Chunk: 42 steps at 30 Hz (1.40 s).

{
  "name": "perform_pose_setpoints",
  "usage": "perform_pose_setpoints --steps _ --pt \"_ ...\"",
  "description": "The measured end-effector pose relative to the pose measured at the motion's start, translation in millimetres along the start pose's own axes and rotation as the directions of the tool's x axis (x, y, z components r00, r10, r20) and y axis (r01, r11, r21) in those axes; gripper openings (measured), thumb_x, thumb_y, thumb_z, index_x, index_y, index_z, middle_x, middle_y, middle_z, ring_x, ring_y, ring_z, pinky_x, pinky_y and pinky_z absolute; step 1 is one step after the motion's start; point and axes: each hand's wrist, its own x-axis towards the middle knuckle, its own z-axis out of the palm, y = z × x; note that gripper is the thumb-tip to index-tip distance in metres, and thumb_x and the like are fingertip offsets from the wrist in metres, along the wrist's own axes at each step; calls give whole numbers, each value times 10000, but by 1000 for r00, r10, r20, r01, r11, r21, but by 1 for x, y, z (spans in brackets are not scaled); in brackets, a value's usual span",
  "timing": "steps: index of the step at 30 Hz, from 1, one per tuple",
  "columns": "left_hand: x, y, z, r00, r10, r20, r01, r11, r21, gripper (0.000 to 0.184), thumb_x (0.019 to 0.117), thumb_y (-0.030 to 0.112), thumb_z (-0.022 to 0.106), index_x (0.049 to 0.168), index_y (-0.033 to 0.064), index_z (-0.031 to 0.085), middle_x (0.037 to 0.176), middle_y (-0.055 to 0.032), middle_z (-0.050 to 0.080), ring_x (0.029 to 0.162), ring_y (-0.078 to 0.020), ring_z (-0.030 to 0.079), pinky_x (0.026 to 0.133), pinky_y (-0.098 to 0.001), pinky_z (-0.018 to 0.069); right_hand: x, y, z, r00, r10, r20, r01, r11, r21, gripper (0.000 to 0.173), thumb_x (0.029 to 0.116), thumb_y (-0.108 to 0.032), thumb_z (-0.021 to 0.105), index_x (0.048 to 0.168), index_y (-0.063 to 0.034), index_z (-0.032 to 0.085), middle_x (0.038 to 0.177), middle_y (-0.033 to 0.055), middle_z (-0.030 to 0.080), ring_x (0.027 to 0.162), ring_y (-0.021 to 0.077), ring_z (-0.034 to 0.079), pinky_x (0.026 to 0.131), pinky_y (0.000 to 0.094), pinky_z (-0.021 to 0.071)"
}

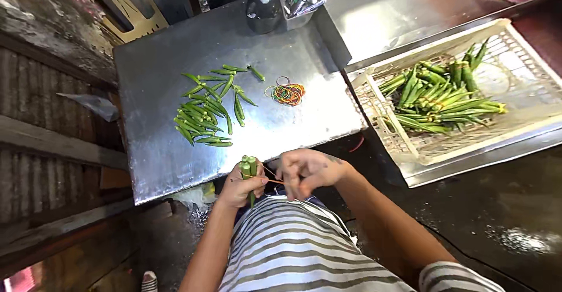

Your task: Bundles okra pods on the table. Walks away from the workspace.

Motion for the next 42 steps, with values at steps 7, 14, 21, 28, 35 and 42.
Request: perform_pose_setpoints --steps 7,14,21,28,35,42 --pt "35 -6 52 933 349 -84 -267 831 488 166 853 67 766 947 17 639 763 -15 653 627 -80 630 577 -251 568 11 16 28 822 -300 -485 376 924 67 729 905 -321 783 1472 -224 334 1418 168 608 1326 339 580 1148 493 435" --pt "48 24 86 957 -75 -280 274 -84 958 464 803 303 743 1200 90 632 900 -80 708 829 -268 704 727 -538 579 -16 -12 20 833 -380 -403 -11 716 -698 602 729 -210 716 1272 -31 531 1170 137 566 1112 235 551 958 410 497" --pt "58 13 79 970 -224 -92 168 352 921 1182 747 458 896 1605 52 192 1310 -93 617 1038 -143 694 880 -336 615 -91 -41 -20 710 -188 -679 -209 865 -457 270 931 -214 708 1162 -81 667 948 48 718 711 105 651 618 306 573" --pt "42 51 -13 895 -4 -446 427 296 854 798 878 461 775 1483 55 450 1373 -177 582 1107 -247 683 881 -421 607 -195 -123 -73 -18 -593 -805 -912 339 -230 820 917 -503 690 1553 -114 349 1494 251 485 1336 451 503 1087 655 395" --pt "45 51 -55 911 90 -403 389 143 910 451 1006 349 618 1374 90 598 1361 -169 594 1137 -262 657 952 -443 569 13 -46 -89 544 -338 -768 -732 256 -631 385 977 -301 691 1256 -36 670 1254 211 667 1210 397 618 1042 600 487" --pt "98 34 -77 943 222 -250 305 -268 914 502 999 105 545 1433 354 587 1294 -147 620 1219 -361 578 981 -548 505 187 28 -167 545 -103 -832 -839 -78 -539 600 1004 -381 594 1500 -65 473 1415 218 562 1356 418 484 1014 595 460"
